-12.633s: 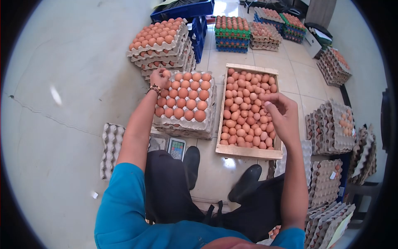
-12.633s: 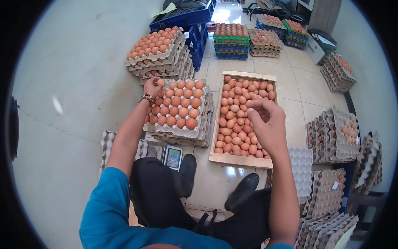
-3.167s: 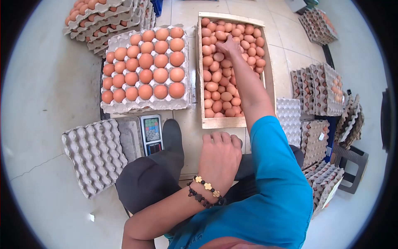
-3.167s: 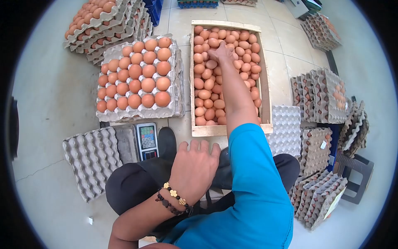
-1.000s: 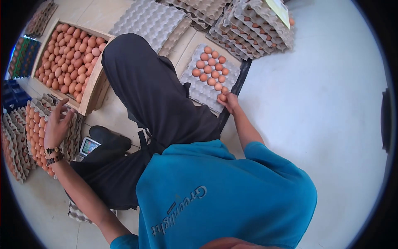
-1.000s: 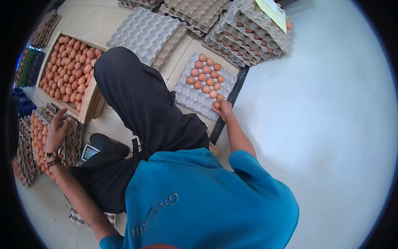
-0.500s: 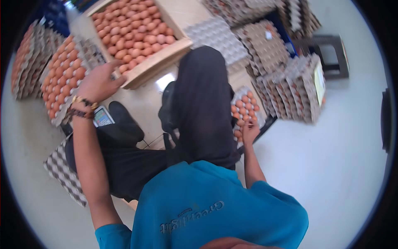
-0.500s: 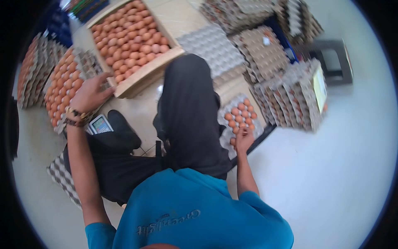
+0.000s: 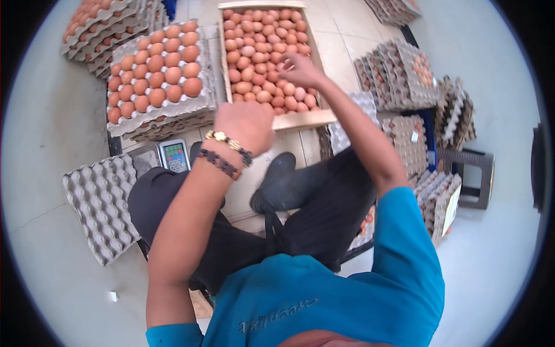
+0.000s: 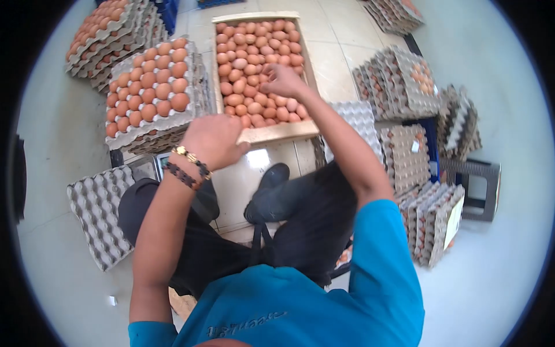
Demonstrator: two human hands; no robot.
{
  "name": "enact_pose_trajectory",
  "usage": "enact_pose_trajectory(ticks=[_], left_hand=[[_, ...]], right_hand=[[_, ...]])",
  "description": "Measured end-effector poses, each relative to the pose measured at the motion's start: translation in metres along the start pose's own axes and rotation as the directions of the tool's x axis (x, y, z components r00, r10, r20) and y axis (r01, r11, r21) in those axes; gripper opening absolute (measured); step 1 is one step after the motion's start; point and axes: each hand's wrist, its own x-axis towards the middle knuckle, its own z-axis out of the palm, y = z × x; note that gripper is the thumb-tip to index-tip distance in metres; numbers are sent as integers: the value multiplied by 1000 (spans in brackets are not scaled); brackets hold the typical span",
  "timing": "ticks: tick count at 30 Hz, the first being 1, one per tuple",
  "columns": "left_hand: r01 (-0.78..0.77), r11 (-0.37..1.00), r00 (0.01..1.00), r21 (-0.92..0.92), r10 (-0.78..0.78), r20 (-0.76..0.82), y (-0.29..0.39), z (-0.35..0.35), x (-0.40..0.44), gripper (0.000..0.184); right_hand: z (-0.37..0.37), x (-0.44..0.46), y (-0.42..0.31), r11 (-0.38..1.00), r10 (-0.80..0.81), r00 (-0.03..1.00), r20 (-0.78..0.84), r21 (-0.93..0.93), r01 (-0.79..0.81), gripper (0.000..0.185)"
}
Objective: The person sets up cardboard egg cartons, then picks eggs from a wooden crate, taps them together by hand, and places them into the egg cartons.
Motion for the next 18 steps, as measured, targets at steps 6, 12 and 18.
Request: enact_pose_trajectory(ticks=[6,12,18], left_hand=[[114,992,976,-60,-123,-181,-16,-14,-1,21],[172,984,956,-42,-177,-235,-8,-4,-1,13],[158,987,965,-7,-156,-209,-2,-7,-3,13]], right_hand=[[112,132,-21,972,-70,993,-99,-233,45,68],[125,165,-33,919,-86,993,-83,-391,47,54],[123,169,-32,927,-128,990,-64,-361,97,55]])
